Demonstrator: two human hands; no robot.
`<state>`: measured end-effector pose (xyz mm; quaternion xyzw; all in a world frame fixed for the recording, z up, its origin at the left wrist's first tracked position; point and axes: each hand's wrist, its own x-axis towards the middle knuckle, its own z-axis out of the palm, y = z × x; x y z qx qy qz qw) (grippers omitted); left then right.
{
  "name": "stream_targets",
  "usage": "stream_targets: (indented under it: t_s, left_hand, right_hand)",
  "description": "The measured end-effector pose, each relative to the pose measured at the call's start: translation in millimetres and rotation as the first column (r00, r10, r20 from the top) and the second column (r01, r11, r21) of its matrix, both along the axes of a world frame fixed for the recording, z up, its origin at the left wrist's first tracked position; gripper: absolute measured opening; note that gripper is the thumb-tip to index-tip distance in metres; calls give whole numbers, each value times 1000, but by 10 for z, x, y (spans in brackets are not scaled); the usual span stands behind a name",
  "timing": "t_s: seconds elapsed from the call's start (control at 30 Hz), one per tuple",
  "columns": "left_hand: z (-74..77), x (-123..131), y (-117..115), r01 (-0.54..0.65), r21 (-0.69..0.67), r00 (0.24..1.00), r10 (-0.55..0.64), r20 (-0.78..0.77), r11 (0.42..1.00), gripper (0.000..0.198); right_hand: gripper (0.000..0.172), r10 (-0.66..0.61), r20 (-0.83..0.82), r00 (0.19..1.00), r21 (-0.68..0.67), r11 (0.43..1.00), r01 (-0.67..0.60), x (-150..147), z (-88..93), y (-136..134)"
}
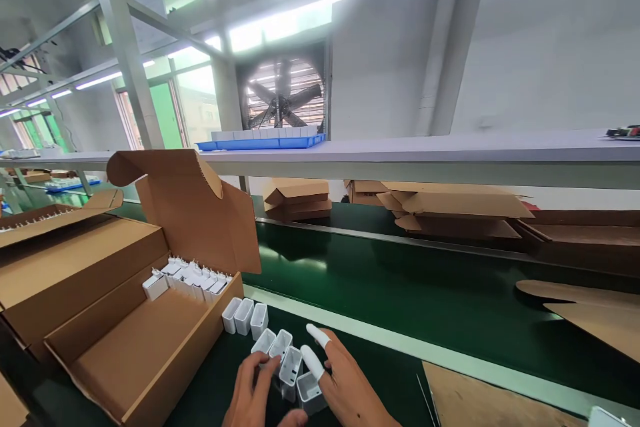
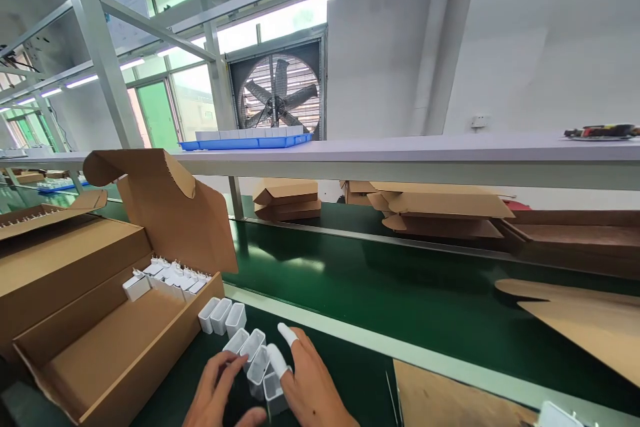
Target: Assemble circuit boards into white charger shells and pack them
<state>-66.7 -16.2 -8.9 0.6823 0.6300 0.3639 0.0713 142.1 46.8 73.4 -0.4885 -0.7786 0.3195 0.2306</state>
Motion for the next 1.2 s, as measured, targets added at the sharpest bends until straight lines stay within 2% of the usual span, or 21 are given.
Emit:
stream_targets:
  t_s: [0.1,0.17,0.23,0.33,0.47,0.53,0.6,0.67,0.77,0.87,1.0,1.07,1.2]
  left_hand:
    - [32,-319,44,-24,-10,999,24,-22,1000,44]
    - [59,-442,112,63,-35,996,-65,-63,997,40]
    - [81,-458,224,140,-39,982,-144,-119,989,34]
    - [103,-386,431,131,25,959,-121,-256,991,31]
    - [169,-370,617,92,92,922,-50,-384,991,34]
    - [217,-404,647,108,61,916,-76,-393,992,41]
    - [255,-432,657,135,6,917,-123,-378,991,56]
    - [271,-447,671,166,-26,924,-165,-345,986,57]
    - [246,-477,713,203,-15,928,-197,-316,979,43]
    - [183,-554,758,198,27,936,-181,-303,980,41]
    - [80,-688,790,179,97,944,-144,-298,979,45]
    - [27,-733,800,196,117,942,-154,-298,974,38]
    - [-76,-746,828,197,179,949,-141,-282,964,26]
  right_hand:
    - [71,35,166,986,-129,992,-13,38,77,-154]
    - [63,83,286,955,-167,985,-36,-27,117,-221]
    - [49,83,347,934,-140,989,-36,-109,140,-239]
    - [55,41,336,941,-74,997,-17,-153,128,-186]
    - [57,-20,322,947,-16,999,27,-49,14,-69]
    - [57,-28,288,957,-21,999,35,-9,-60,-27]
    - [59,16,229,973,-52,999,-4,-25,-112,3]
    - [62,53,200,978,-88,995,-36,-100,-124,31]
    - [57,42,235,971,-95,995,-20,-252,-85,88]
    - [50,33,240,970,-28,999,-27,-335,-39,172]
    - [61,15,205,979,3,1000,-16,-343,-8,283]
    - [67,22,183,983,-4,1000,-22,-356,0,320]
    - [53,48,147,988,47,997,-55,-414,-27,368]
